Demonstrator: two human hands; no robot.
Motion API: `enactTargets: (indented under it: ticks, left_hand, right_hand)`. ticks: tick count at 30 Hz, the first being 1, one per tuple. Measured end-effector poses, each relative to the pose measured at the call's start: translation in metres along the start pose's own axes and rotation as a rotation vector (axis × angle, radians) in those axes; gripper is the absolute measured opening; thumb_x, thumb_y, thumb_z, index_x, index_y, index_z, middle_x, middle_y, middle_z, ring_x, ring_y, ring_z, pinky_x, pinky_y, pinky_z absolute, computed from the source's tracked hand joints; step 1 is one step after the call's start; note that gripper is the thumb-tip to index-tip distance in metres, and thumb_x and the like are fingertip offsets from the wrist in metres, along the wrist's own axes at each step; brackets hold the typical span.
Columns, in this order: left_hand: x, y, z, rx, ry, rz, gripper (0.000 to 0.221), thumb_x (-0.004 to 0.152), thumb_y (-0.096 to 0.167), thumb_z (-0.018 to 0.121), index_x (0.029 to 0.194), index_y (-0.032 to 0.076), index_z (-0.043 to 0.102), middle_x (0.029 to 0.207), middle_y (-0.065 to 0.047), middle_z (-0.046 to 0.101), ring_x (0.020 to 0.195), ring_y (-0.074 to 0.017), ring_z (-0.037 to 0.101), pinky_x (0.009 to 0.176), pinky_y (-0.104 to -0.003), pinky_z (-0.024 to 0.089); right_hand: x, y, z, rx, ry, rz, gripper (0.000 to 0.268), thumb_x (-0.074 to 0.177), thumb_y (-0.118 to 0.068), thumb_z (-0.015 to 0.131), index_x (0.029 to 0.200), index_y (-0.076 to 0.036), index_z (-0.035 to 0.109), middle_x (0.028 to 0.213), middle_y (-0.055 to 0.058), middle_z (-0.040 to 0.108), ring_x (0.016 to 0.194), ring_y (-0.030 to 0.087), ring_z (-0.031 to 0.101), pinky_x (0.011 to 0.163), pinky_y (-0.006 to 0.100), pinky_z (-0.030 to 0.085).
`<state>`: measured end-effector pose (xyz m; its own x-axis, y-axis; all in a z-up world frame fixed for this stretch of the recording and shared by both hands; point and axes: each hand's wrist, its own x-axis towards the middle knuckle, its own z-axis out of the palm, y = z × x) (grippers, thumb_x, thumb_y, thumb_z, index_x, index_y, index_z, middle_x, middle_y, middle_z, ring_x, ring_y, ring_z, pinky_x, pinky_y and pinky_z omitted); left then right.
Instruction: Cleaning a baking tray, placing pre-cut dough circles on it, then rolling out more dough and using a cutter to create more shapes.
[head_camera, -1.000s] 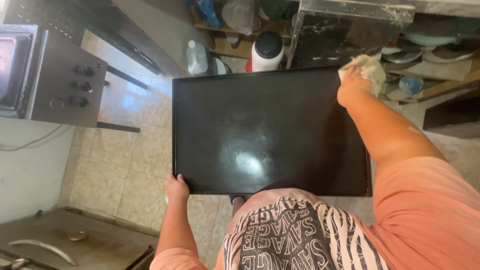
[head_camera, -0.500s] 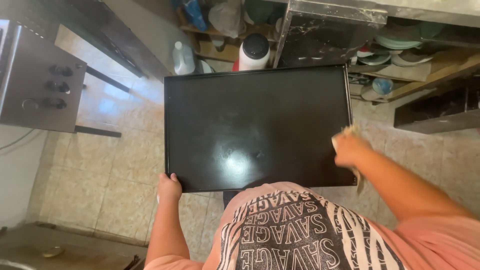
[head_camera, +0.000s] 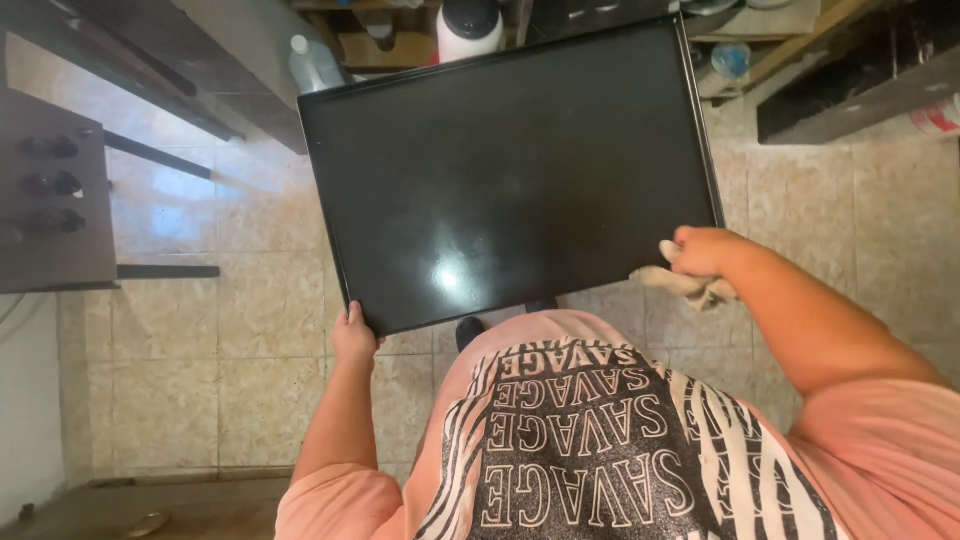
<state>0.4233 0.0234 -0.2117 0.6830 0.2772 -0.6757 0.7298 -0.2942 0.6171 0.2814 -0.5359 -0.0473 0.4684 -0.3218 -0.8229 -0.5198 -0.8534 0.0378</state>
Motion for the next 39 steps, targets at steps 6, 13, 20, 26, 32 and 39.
enactTargets:
  ticks: [6, 13, 20, 26, 32, 39]
  left_hand:
    - [0.007, 0.004, 0.000, -0.016, -0.100, 0.029, 0.042, 0.112, 0.035, 0.045, 0.128, -0.001, 0.059, 0.081, -0.017, 0.065, 0.057, -0.0252, 0.071, 0.047, -0.032, 0.059]
    - [-0.010, 0.022, -0.012, 0.093, -0.165, -0.005, 0.050, 0.106, 0.041, 0.039, 0.134, 0.003, 0.057, 0.110, -0.019, 0.061, 0.063, -0.0318, 0.064, 0.049, -0.039, 0.054]
    - [0.012, 0.000, -0.005, -0.038, -0.205, 0.082, 0.041, 0.110, 0.031, 0.043, 0.132, -0.002, 0.055, 0.079, -0.019, 0.068, 0.057, -0.0247, 0.073, 0.045, -0.031, 0.062]
    - [0.022, -0.006, -0.004, -0.017, -0.242, 0.009, 0.042, 0.111, 0.033, 0.042, 0.135, 0.002, 0.054, 0.081, -0.015, 0.068, 0.059, -0.0230, 0.074, 0.048, -0.031, 0.062]
    - [0.008, 0.005, -0.013, -0.024, -0.252, -0.007, 0.043, 0.111, 0.033, 0.041, 0.136, 0.001, 0.053, 0.081, -0.017, 0.068, 0.059, -0.0236, 0.074, 0.050, -0.030, 0.063]
    - [0.005, 0.012, -0.016, 0.042, -0.271, 0.023, 0.041, 0.112, 0.032, 0.040, 0.139, 0.004, 0.052, 0.081, -0.014, 0.067, 0.060, -0.0206, 0.072, 0.052, -0.029, 0.062]
  right_hand:
    - [-0.058, -0.037, -0.010, 0.077, -0.501, -0.192, 0.052, 0.078, -0.031, 0.064, 0.123, -0.013, 0.081, 0.130, 0.020, 0.076, 0.128, 0.038, 0.064, 0.119, 0.044, 0.045]
    - [-0.090, -0.048, -0.034, -0.103, -0.236, 0.526, 0.044, 0.102, -0.032, 0.052, 0.121, -0.002, 0.078, 0.108, 0.017, 0.083, 0.088, 0.033, 0.075, 0.076, 0.041, 0.056]
    - [0.034, -0.049, 0.067, -0.061, 0.197, 0.030, 0.071, 0.077, -0.036, 0.067, 0.148, -0.036, 0.057, 0.146, 0.012, 0.062, 0.132, 0.035, 0.062, 0.109, 0.049, 0.049]
    - [-0.004, -0.142, 0.109, -0.105, 0.191, -0.201, 0.068, 0.083, -0.031, 0.060, 0.149, -0.044, 0.049, 0.142, 0.007, 0.052, 0.127, 0.032, 0.064, 0.109, 0.048, 0.051]
    - [0.054, -0.033, 0.087, -0.748, 0.043, 0.030, 0.049, 0.087, -0.024, 0.065, 0.134, -0.037, 0.066, 0.136, 0.000, 0.065, 0.131, 0.027, 0.060, 0.105, 0.057, 0.046]
    - [-0.003, 0.043, 0.034, -0.592, -0.076, 0.707, 0.045, 0.092, -0.026, 0.071, 0.136, -0.017, 0.077, 0.143, 0.009, 0.072, 0.132, 0.034, 0.064, 0.096, 0.064, 0.045]
